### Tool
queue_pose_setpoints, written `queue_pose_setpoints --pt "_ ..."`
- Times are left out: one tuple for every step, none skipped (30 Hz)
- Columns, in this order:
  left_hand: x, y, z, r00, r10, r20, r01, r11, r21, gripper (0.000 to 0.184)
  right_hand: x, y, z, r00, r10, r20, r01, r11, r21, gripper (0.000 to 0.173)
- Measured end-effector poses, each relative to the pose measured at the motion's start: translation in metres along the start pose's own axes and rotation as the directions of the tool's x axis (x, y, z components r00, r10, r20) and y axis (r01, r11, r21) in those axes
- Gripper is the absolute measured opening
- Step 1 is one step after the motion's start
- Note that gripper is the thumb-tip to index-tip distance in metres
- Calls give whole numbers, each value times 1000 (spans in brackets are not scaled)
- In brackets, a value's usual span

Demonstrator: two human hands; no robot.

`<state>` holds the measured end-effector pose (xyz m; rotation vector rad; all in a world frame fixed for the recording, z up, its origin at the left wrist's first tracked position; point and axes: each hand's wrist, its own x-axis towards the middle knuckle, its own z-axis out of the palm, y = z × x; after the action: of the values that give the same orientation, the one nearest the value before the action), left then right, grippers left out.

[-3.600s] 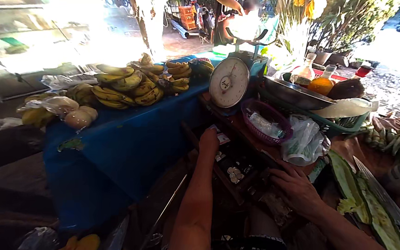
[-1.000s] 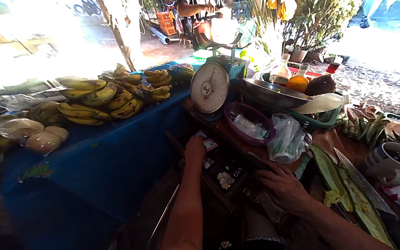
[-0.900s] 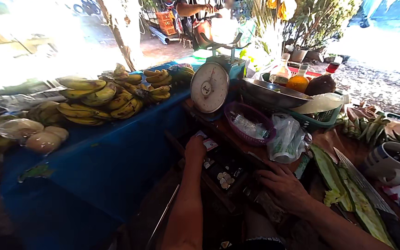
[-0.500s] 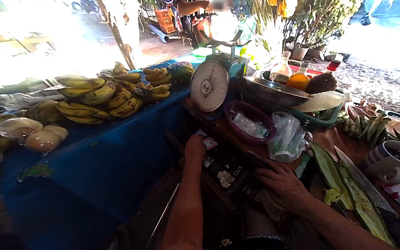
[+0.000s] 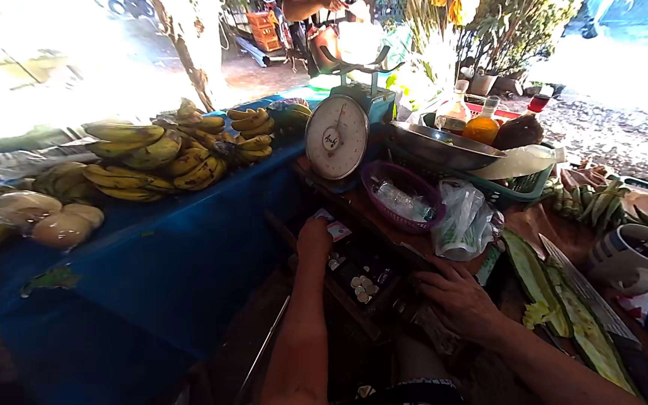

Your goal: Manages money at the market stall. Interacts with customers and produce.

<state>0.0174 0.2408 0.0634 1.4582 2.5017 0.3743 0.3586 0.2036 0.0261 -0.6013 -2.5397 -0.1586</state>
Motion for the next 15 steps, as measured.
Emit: queue_pose_setpoints --pt "0 0 0 1000 -6 3 6 1000 4 26 0 0 0 1000 -1 0 1 1000 -2 25" --pt "0 1 -1 1000 -10 5 10 1000 5 26 1 0 0 1000 -2 0 2 1000 -3 24" --pt "0 1 -1 1000 -15 7 15 1000 5 27 1 0 0 1000 -2 1 2 1000 -4 24" --pt "1 1 -1 1000 -19 10 19 1000 4 27 1 0 0 1000 -1 4 1 1000 -3 25" --pt "1 2 -1 1000 -23 15 23 1000 5 27 0 0 0 1000 0 8 0 1000 -4 24" --pt "0 2 -2 1000 -24 19 23 1000 10 28 0 0 -1 1000 0 12 0 1000 -4 25" --pt "0 3 -3 999 -25 23 25 1000 16 28 0 1 -1 1000 -1 12 1 1000 -4 25" --pt "0 3 -3 999 -28 26 28 999 20 28 0 0 0 1000 -2 10 2 1000 -1 25" --pt "-1 4 -4 999 -29 25 29 999 21 28 0 0 0 1000 -3 4 3 1000 0 25" --pt "-1 4 -4 999 -30 27 30 999 19 28 0 0 0 1000 -3 -2 3 1000 -2 25" --pt "-1 4 -4 999 -31 29 30 999 19 28 0 0 0 1000 -2 -4 2 1000 0 25" --pt "-1 4 -4 999 -30 30 30 999 18 28 0 0 0 1000 0 -1 0 1000 2 25" --pt "-2 4 -4 999 -29 30 29 999 17 28 0 0 0 1000 2 4 -2 1000 2 25" --pt "-1 3 -3 999 -28 27 27 999 16 28 0 0 0 1000 3 5 -3 1000 1 25" --pt "-1 3 -3 999 -25 20 25 1000 14 28 0 0 0 1000 3 4 -3 1000 -1 25"
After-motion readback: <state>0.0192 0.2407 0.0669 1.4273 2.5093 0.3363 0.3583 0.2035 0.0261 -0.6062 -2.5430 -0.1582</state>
